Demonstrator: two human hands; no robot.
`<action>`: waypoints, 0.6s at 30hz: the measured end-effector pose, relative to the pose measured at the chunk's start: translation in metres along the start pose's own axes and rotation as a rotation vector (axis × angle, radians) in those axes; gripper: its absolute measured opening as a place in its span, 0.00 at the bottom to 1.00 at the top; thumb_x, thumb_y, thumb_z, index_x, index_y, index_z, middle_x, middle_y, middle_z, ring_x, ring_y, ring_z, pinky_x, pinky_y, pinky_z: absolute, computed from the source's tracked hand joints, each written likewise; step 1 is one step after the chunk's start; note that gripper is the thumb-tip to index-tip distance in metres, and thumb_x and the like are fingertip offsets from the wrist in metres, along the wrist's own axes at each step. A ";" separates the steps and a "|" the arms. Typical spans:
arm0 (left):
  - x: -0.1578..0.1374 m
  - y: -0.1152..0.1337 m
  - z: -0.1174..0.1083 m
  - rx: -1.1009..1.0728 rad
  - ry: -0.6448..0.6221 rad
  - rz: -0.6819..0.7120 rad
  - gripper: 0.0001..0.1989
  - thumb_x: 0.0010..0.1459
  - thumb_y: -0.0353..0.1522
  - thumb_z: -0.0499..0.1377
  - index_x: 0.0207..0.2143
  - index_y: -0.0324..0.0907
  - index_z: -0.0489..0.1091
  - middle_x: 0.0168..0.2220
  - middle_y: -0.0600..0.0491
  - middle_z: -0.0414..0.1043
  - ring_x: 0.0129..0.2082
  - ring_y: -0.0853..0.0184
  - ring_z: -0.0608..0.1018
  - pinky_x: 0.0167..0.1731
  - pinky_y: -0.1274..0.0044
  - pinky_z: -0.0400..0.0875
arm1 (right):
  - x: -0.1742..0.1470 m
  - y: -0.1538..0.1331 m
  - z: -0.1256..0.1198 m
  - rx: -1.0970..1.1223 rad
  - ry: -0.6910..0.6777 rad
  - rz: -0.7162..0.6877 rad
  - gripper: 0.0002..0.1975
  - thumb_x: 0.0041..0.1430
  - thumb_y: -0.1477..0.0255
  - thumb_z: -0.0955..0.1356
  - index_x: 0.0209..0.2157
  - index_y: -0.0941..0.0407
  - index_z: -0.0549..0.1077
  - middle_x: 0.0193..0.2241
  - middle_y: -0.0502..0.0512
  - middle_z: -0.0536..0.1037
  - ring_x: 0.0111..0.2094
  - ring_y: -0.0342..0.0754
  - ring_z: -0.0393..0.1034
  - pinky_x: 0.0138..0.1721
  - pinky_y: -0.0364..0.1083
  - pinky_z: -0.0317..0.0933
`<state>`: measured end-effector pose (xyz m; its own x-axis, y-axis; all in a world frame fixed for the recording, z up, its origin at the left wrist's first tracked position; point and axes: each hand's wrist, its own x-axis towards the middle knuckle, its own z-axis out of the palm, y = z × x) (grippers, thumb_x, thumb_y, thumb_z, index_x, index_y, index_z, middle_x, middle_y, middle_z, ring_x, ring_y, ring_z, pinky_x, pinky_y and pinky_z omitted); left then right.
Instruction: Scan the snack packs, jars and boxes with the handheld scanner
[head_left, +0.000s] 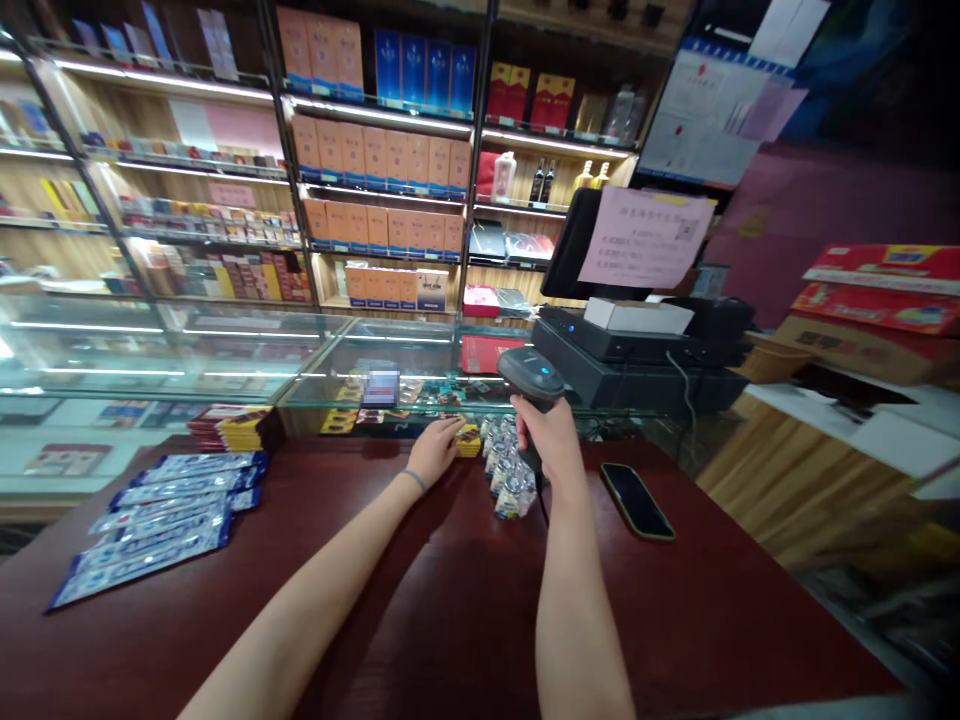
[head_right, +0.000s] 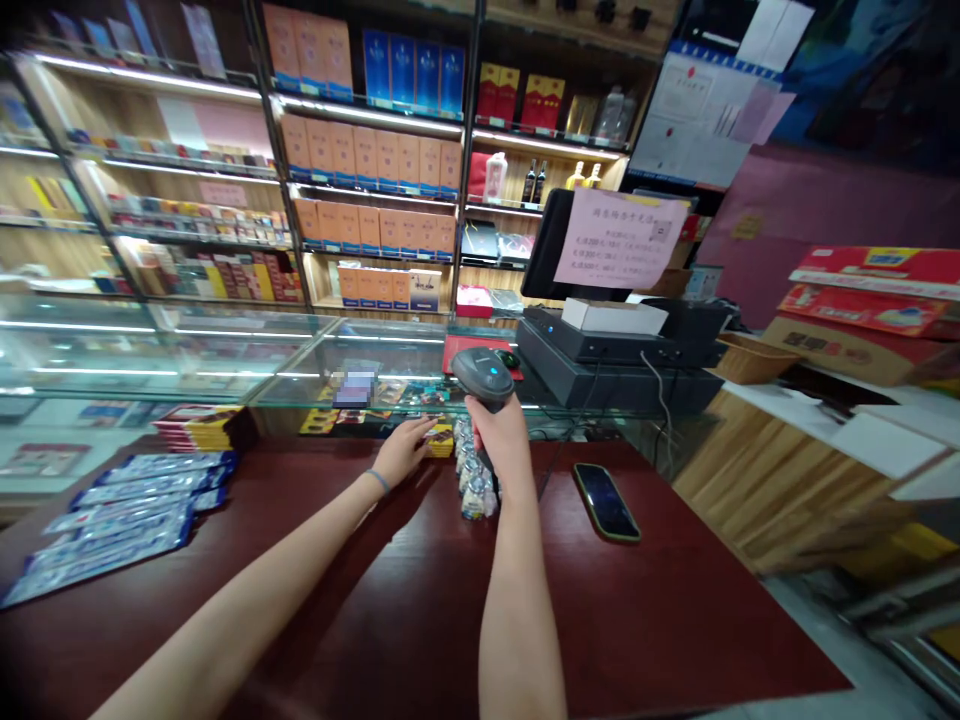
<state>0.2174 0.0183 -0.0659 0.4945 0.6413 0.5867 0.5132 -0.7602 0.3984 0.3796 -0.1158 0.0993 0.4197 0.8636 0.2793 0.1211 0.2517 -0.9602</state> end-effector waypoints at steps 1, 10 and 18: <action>0.000 -0.004 -0.008 -0.003 0.043 0.019 0.24 0.59 0.26 0.61 0.59 0.44 0.71 0.56 0.44 0.74 0.57 0.56 0.75 0.59 0.62 0.70 | 0.000 0.001 0.004 -0.004 0.000 0.002 0.13 0.50 0.62 0.72 0.28 0.52 0.66 0.11 0.41 0.66 0.10 0.41 0.57 0.12 0.40 0.51; -0.018 -0.061 -0.133 0.272 0.271 0.011 0.24 0.64 0.34 0.59 0.62 0.45 0.67 0.57 0.43 0.71 0.58 0.54 0.72 0.60 0.60 0.67 | -0.012 0.007 0.058 -0.137 -0.085 -0.050 0.15 0.49 0.59 0.73 0.32 0.53 0.70 0.12 0.42 0.67 0.11 0.43 0.59 0.14 0.43 0.55; -0.069 -0.124 -0.229 0.472 0.221 -0.183 0.26 0.62 0.33 0.59 0.62 0.45 0.66 0.58 0.42 0.69 0.59 0.53 0.70 0.61 0.60 0.65 | -0.033 0.023 0.107 -0.187 -0.185 -0.111 0.16 0.52 0.57 0.72 0.35 0.54 0.72 0.15 0.45 0.71 0.14 0.45 0.63 0.19 0.45 0.61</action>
<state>-0.0414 0.0449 0.0058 0.2352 0.6827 0.6919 0.8606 -0.4770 0.1781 0.2724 -0.0921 0.0678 0.2256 0.9047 0.3615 0.3279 0.2788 -0.9026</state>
